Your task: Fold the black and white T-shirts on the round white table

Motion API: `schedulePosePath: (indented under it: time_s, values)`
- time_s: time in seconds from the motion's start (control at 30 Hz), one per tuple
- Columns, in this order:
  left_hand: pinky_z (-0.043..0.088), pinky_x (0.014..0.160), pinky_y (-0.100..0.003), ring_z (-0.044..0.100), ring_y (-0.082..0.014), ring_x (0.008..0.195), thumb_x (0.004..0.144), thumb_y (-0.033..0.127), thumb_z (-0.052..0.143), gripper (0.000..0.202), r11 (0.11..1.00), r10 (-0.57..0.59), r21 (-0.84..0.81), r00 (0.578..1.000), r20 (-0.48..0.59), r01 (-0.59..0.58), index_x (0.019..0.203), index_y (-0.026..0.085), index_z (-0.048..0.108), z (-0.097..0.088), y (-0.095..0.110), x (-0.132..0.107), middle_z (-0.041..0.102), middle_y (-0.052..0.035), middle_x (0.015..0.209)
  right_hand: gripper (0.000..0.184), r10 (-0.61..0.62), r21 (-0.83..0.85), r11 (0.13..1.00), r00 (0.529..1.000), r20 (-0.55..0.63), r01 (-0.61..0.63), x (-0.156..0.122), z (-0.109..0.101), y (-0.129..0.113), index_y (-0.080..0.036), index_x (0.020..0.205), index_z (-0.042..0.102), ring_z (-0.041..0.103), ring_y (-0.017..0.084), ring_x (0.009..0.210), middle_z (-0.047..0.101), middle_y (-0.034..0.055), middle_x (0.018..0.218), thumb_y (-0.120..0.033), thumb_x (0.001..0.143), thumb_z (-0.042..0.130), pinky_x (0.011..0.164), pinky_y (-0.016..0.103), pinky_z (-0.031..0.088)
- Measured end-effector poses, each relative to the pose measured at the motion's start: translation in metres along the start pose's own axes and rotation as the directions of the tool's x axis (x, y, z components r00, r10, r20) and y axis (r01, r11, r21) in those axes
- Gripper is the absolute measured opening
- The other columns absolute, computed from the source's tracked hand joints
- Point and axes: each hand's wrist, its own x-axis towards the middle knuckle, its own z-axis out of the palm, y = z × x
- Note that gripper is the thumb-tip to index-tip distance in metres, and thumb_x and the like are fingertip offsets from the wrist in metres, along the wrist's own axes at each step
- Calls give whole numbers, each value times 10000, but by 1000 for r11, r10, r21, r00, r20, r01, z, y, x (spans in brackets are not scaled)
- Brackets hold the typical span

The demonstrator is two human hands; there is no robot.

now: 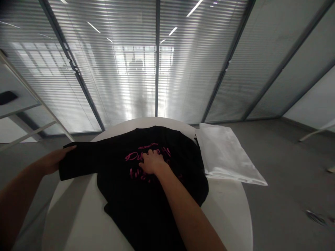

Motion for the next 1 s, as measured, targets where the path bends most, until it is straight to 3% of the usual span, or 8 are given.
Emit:
schedulePosePath:
  time_s: [0.07,0.17,0.37,0.43,0.53,0.6,0.77,1.0]
  values:
    - [548,638,-254,637,-141,683,850,255,601,120,992,-57,-106,996,69,64,913,156,627,0,4,4,677,-10,720,502,11,-16,1000,999,-30,-12,0,4,-1,-222,1290,519,420,377,1224,471,173,1326,-517,891,442,942,559,384]
    - [507,573,-235,589,-127,607,819,215,591,180,998,12,-58,998,-64,-16,990,161,582,9,20,8,618,17,681,489,22,-22,999,998,-55,-23,3,10,-2,-232,1272,522,412,384,1222,471,170,1317,-525,887,447,919,585,386]
    - [482,522,-238,574,-136,610,779,318,611,352,975,207,98,977,-54,-202,1073,127,579,69,68,-10,606,-9,745,491,11,-3,1000,1000,-15,-11,2,5,1,-238,1268,523,406,380,1229,459,165,1328,-541,890,438,925,582,378]
    - [495,535,-237,597,-144,668,761,343,643,429,936,320,103,937,138,-335,1131,132,586,94,80,-26,650,-51,865,492,2,10,1000,1000,4,-2,0,1,3,-237,1258,533,409,381,1230,458,164,1330,-547,888,437,929,580,377]
    - [560,626,-311,644,-225,899,787,494,615,565,901,328,72,783,528,-427,1250,174,574,123,84,-44,664,-106,1082,492,-13,27,1000,1000,20,13,-1,-1,6,-240,1252,544,412,380,1233,463,160,1329,-552,888,435,941,582,371]
    - [573,728,-364,607,-271,1074,831,575,523,581,850,373,101,725,579,-517,1255,184,597,134,76,-43,639,-117,1204,501,-24,33,999,999,26,23,-2,-2,7,-242,1260,544,411,379,1235,466,160,1329,-558,888,432,944,581,371]
    - [359,1094,-400,526,-263,1234,917,508,352,591,497,676,454,658,331,-739,1262,105,613,147,25,11,618,-140,1275,516,-26,33,999,999,31,25,-1,-1,7,-225,1267,547,418,387,1230,460,172,1341,-556,890,427,931,575,385]
    - [203,1103,-628,183,-350,1451,959,505,247,613,337,533,755,775,339,-562,1468,197,395,154,-32,52,308,-133,1554,576,3,52,999,1000,22,-5,0,1,3,-229,1300,544,371,402,1296,446,184,1383,-606,914,343,1033,637,221]
